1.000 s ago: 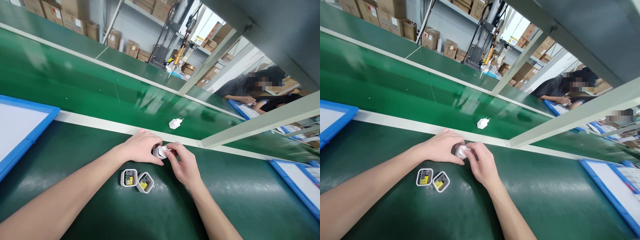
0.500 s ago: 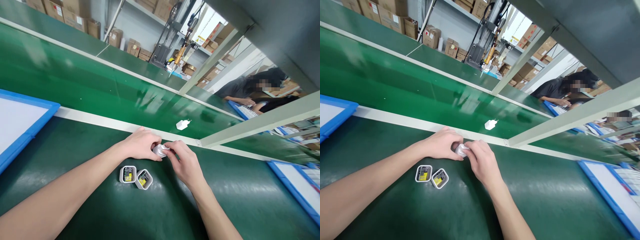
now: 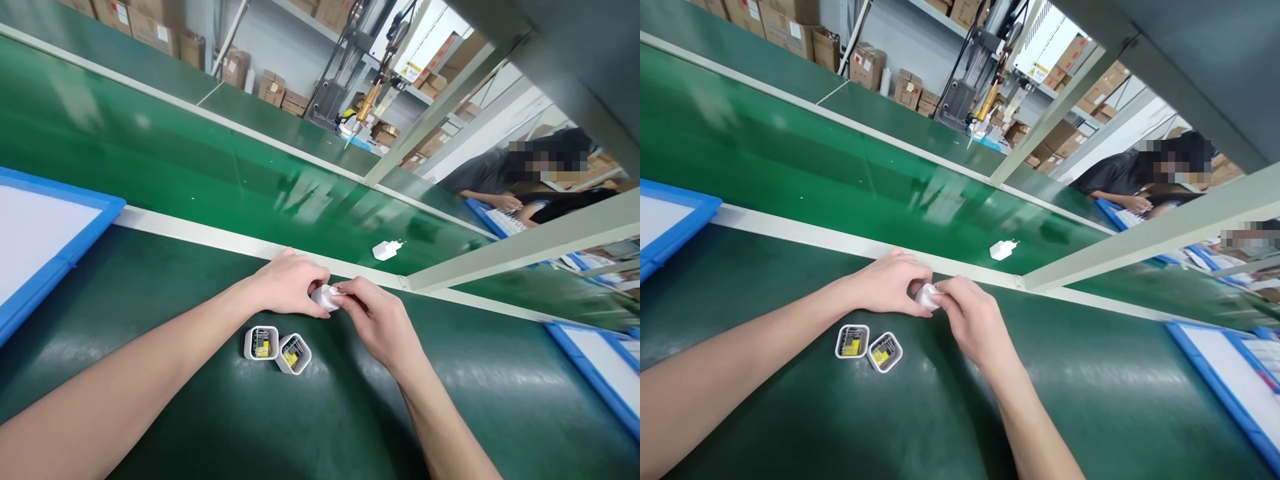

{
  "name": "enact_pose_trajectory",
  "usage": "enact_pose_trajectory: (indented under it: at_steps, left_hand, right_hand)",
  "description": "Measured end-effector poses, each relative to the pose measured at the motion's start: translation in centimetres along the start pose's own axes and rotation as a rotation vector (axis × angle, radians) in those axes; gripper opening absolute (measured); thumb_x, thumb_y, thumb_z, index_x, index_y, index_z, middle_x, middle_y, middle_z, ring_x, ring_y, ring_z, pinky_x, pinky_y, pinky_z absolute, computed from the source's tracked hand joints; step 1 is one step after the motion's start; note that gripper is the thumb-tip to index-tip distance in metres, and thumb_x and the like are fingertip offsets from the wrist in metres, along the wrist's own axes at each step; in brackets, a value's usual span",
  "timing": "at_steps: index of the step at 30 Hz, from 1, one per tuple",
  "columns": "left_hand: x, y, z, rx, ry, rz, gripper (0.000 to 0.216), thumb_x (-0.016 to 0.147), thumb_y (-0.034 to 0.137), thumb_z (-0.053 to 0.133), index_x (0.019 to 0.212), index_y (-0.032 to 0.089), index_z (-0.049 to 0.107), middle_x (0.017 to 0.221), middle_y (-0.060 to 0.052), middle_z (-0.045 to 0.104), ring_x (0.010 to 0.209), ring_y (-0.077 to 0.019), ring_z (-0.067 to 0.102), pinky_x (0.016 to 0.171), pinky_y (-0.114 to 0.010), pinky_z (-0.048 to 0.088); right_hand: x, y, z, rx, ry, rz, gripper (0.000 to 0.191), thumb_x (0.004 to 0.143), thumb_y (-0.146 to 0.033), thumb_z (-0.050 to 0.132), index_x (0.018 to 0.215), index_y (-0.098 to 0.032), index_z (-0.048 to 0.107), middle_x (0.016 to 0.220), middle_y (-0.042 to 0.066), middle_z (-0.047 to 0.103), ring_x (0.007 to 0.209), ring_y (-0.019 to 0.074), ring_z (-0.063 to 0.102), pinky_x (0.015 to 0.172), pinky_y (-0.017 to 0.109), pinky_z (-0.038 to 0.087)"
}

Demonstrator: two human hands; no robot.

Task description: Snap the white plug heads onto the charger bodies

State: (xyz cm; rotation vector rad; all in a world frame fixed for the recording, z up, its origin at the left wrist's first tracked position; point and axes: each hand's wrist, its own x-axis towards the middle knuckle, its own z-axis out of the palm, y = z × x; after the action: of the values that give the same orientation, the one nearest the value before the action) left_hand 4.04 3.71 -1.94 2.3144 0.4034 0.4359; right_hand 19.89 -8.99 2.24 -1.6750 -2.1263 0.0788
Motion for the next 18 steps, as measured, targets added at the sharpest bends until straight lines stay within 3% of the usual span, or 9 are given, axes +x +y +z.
enact_pose_trajectory:
  at_steps: [14, 18]
  left_hand:
    - [0.1, -0.3, 0.2, -0.013, 0.027, 0.032, 0.036, 0.073, 0.047, 0.076, 0.071, 0.019, 0.054, 0.071, 0.005, 0.063, 0.076, -0.0169, 0.058, 0.078, -0.032, 0.031]
    - [0.0, -0.3, -0.3, -0.099, 0.009, 0.002, 0.038, 0.072, 0.051, 0.077, 0.069, 0.019, 0.056, 0.071, 0.005, 0.064, 0.073, -0.0156, 0.058, 0.077, -0.031, 0.035]
  right_hand:
    - [-1.1, 0.9, 1.7, -0.049, 0.096, -0.057, 0.010, 0.104, -0.020, 0.053, 0.102, -0.021, 0.064, 0.094, 0.006, 0.066, 0.086, 0.0208, 0.063, 0.075, 0.033, 0.049]
    - [-1.6, 1.5, 1.8, -0.015, 0.149, 0.013, 0.021, 0.105, -0.028, 0.052, 0.124, -0.023, 0.059, 0.098, 0.007, 0.065, 0.082, 0.0200, 0.063, 0.072, 0.032, 0.053]
